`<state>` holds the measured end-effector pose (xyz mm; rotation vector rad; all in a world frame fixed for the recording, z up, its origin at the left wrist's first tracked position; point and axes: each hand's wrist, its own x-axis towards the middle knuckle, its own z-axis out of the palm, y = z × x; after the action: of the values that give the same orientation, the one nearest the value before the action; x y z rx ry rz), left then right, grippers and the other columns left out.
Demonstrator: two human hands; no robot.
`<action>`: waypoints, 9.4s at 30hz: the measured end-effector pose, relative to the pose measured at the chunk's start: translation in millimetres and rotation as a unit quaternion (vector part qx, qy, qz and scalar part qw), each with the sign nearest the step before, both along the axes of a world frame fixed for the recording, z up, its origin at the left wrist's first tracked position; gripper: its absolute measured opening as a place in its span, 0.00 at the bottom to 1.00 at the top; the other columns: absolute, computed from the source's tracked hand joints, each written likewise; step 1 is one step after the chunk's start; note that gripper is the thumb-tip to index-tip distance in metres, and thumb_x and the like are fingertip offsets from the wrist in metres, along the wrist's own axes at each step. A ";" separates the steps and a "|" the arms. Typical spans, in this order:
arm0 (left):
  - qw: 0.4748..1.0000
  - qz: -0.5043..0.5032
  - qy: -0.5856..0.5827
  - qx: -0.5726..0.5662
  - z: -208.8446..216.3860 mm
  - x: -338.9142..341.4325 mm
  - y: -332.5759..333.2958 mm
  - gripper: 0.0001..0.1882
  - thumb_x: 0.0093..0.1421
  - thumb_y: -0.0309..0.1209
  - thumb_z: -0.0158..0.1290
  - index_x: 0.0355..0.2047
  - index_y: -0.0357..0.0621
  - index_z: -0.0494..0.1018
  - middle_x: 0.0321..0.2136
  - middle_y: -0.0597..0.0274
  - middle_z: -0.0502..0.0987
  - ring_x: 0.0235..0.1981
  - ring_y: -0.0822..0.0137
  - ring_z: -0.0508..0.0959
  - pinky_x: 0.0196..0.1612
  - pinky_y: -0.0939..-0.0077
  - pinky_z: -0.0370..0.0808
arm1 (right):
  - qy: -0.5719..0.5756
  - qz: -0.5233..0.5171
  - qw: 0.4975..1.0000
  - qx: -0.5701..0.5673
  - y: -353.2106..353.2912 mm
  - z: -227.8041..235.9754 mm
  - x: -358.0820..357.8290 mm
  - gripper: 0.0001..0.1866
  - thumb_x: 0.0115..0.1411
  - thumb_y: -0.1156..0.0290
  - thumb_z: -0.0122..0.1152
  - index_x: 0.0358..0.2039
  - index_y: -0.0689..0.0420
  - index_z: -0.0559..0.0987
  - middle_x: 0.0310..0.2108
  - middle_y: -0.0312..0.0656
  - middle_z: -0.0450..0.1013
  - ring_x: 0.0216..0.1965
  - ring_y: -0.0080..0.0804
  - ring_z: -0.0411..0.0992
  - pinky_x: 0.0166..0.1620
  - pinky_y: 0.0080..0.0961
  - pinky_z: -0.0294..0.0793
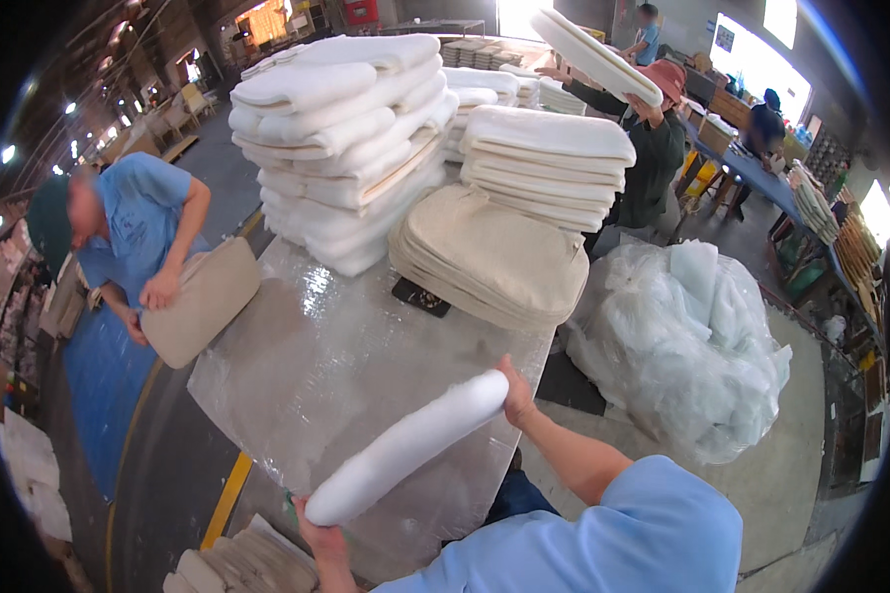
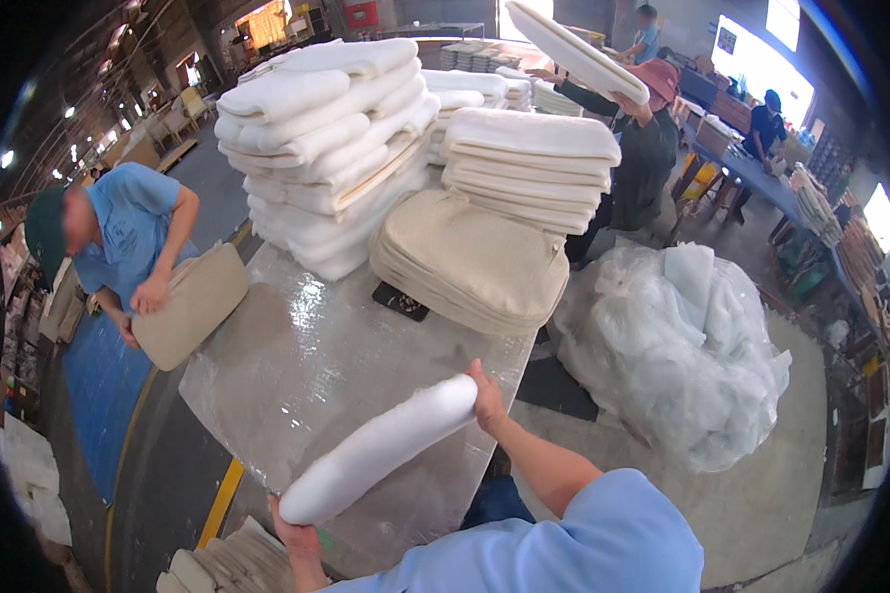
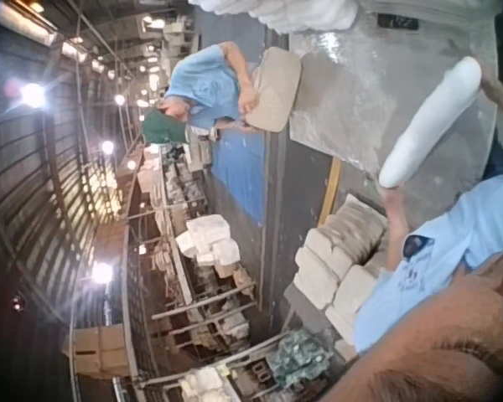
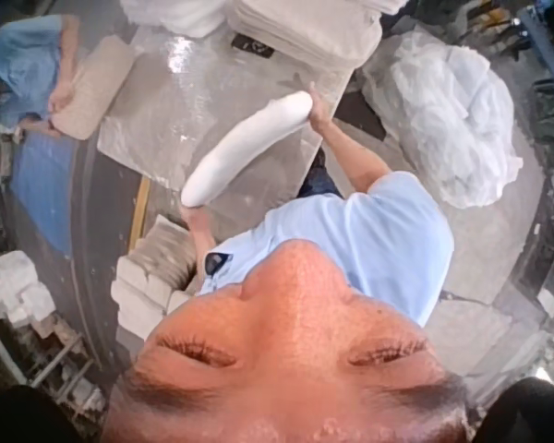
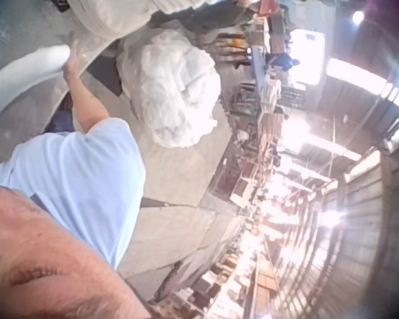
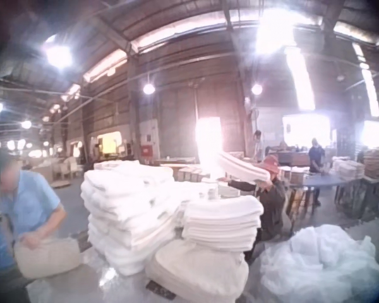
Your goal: The person inserts cylindrical foam inserts into fabric pillow covers and places the finished pillows onto a stack. The person handles the foam and covers by hand, repeatedly repeating the insertion and stacking process.
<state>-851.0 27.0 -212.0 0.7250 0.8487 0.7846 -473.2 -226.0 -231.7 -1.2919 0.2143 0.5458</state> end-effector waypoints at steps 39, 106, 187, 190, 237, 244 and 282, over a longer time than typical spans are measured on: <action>0.536 -0.374 0.519 0.551 122.9 172.7 -88.7 0.32 0.48 0.45 0.73 0.52 0.51 0.78 0.43 0.53 0.83 0.48 0.48 0.81 0.51 0.55 0.77 | -0.397 0.392 0.746 -0.364 -40.0 132.4 201.1 0.28 0.63 0.50 0.66 0.55 0.58 0.82 0.41 0.53 0.82 0.42 0.46 0.82 0.49 0.39 0.78; 0.454 -0.462 0.496 0.577 101.1 186.7 -87.4 0.28 0.56 0.48 0.67 0.53 0.50 0.77 0.39 0.47 0.85 0.44 0.42 0.84 0.48 0.50 0.78 | -0.219 0.183 0.933 -0.220 -45.2 86.6 238.5 0.33 0.72 0.48 0.42 0.71 0.50 0.69 0.73 0.49 0.62 0.75 0.52 0.52 0.74 0.51 0.46; 0.472 -0.549 0.424 0.544 107.8 9.3 -86.5 0.39 0.49 0.35 0.69 0.63 0.55 0.71 0.58 0.55 0.76 0.58 0.49 0.77 0.59 0.53 0.75 | -0.545 0.194 0.744 -0.336 -2.8 74.9 -14.4 0.19 0.61 0.66 0.69 0.52 0.56 0.82 0.51 0.51 0.76 0.53 0.51 0.74 0.56 0.41 0.74; 0.470 -0.551 0.400 0.561 103.5 10.9 -85.8 0.37 0.50 0.36 0.68 0.63 0.54 0.72 0.56 0.55 0.77 0.56 0.48 0.78 0.58 0.54 0.75 | -0.539 0.249 0.755 -0.279 21.8 124.7 -6.1 0.18 0.60 0.68 0.69 0.51 0.56 0.83 0.52 0.50 0.76 0.56 0.52 0.73 0.58 0.41 0.74; 0.504 -0.528 0.414 0.543 95.0 -8.5 -82.5 0.37 0.49 0.30 0.66 0.62 0.52 0.73 0.57 0.52 0.76 0.56 0.47 0.76 0.58 0.53 0.74 | -0.365 0.222 0.759 0.491 12.6 310.3 -228.5 0.05 0.65 0.76 0.56 0.34 0.54 0.69 0.19 0.38 0.66 0.15 0.28 0.61 0.17 0.27 0.59; 0.483 -0.548 0.406 0.550 106.9 0.6 -79.0 0.39 0.48 0.30 0.67 0.63 0.53 0.72 0.57 0.51 0.76 0.57 0.47 0.76 0.60 0.53 0.73 | -0.440 0.213 0.739 0.464 12.7 310.8 -230.2 0.10 0.67 0.75 0.55 0.31 0.53 0.63 0.21 0.40 0.68 0.16 0.29 0.65 0.16 0.29 0.62; 0.490 -0.580 0.461 0.459 114.7 20.3 -74.3 0.34 0.52 0.25 0.63 0.62 0.57 0.72 0.56 0.59 0.78 0.57 0.52 0.78 0.56 0.55 0.77 | -0.507 0.381 0.564 -0.529 89.3 -25.0 40.7 0.19 0.57 0.56 0.73 0.42 0.55 0.83 0.44 0.48 0.78 0.49 0.47 0.77 0.51 0.45 0.75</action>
<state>-830.7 -47.3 -97.3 2.4838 0.5148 -0.6695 -432.5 -136.7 -256.7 -2.7120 -1.2723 0.2332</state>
